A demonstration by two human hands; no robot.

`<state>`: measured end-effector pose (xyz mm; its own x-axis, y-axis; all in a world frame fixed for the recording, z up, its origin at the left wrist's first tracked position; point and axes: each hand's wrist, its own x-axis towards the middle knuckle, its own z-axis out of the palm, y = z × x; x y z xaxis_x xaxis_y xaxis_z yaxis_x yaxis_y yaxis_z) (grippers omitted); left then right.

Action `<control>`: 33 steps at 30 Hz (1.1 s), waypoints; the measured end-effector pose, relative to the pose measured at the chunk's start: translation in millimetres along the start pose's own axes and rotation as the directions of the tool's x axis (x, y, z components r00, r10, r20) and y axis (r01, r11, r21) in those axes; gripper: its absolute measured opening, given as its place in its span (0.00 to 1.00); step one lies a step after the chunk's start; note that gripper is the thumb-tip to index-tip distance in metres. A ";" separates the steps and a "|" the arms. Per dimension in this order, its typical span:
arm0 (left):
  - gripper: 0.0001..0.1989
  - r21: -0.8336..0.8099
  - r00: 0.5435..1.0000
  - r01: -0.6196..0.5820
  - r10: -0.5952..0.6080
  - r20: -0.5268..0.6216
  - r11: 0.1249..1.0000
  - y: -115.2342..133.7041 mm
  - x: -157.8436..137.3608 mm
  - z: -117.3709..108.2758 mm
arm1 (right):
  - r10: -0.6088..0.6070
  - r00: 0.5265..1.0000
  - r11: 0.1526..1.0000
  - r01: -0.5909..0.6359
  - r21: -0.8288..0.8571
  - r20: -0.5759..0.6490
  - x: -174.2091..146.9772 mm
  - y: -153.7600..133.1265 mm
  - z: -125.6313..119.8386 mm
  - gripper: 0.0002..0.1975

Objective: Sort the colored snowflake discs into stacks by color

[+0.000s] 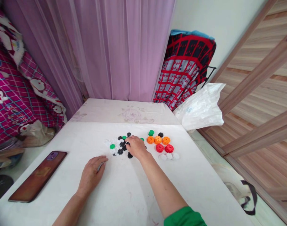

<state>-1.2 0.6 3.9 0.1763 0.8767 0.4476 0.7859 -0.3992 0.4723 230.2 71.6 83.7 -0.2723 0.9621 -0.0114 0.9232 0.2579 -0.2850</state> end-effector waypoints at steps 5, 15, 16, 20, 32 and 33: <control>0.12 -0.017 1.000 0.017 -0.017 0.004 1.000 1.2 -0.5 0.1 | -0.228 0.973 0.974 0.228 0.008 -0.020 22.6 -20.9 28.0 0.15; 0.11 -0.011 1.000 0.025 -0.025 0.000 1.000 3.0 -1.4 1.5 | -0.186 0.982 0.982 0.186 -0.009 0.046 0.7 19.8 23.6 0.14; 0.11 -0.008 1.000 0.024 -0.024 0.000 1.000 3.0 -1.5 1.6 | -0.166 0.985 0.986 0.167 -0.009 0.046 -1.8 25.3 20.7 0.14; 0.12 -0.002 1.000 0.020 -0.020 0.002 1.000 2.4 -1.3 1.6 | -0.054 0.997 0.998 0.056 -0.036 0.053 -4.8 36.2 7.7 0.13; 0.12 -0.023 1.000 0.014 -0.014 0.003 1.000 -0.2 -1.5 2.4 | 0.178 0.978 0.975 -0.160 -0.153 0.113 4.2 32.1 3.5 0.15; 0.12 -0.022 1.000 0.014 -0.014 0.003 1.000 -0.3 -1.5 2.6 | 0.177 0.977 0.976 -0.158 -0.153 0.120 3.8 32.6 2.9 0.15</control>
<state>-0.2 0.1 1.1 0.1670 0.8829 0.4389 0.7750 -0.3927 0.4951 258.5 83.5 71.5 -0.1354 0.9749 -0.1766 0.9850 0.1133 -0.1301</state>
